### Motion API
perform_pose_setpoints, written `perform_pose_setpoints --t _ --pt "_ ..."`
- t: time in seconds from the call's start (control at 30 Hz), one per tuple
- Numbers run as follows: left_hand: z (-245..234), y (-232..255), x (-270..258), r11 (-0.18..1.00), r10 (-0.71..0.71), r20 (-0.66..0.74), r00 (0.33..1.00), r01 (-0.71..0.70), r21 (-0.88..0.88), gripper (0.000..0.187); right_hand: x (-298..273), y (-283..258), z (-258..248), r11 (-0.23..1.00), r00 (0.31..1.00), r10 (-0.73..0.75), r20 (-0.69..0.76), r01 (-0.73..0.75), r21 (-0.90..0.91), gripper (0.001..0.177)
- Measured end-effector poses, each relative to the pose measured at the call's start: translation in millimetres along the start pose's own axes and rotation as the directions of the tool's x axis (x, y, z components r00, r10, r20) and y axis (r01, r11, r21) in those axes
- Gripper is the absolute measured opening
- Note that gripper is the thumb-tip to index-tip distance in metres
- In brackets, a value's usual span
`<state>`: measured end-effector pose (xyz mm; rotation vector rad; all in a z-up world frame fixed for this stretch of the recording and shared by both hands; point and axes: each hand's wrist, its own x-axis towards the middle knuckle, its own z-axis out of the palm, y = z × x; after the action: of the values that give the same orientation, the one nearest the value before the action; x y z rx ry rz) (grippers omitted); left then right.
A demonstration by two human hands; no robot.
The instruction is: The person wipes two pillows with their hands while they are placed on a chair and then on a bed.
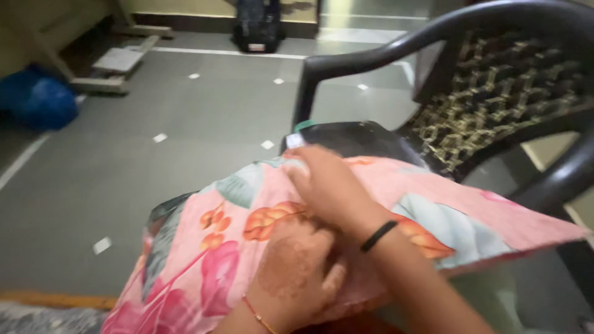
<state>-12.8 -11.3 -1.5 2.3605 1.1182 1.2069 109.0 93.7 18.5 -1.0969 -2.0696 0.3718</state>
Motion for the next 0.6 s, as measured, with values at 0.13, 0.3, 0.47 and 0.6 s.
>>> perform_pose_setpoints --t 0.13,0.3,0.47,0.6 --pt "-16.4 3.3 -22.3 0.983 -0.094 -0.161 0.982 0.117 0.139 0.016 -11.2 -23.5 35.2 0.893 0.964 0.082 0.254 -0.184 0.411 0.035" --pt "-34.2 1.5 -48.3 0.894 -0.380 -0.198 0.904 0.413 0.171 0.018 -20.1 -28.7 31.6 0.960 0.931 -0.259 0.256 0.220 0.170 0.031" --pt "-44.1 7.0 -66.5 0.824 -0.424 -0.293 0.857 0.499 0.269 0.053 -22.7 -39.6 28.7 0.930 0.856 -0.304 0.419 0.362 -0.065 0.041" --pt "-35.4 19.9 -73.6 0.753 -0.461 -0.251 0.851 0.525 0.397 0.066 -19.9 -42.1 31.5 0.903 0.757 -0.397 0.519 0.424 0.073 0.048"
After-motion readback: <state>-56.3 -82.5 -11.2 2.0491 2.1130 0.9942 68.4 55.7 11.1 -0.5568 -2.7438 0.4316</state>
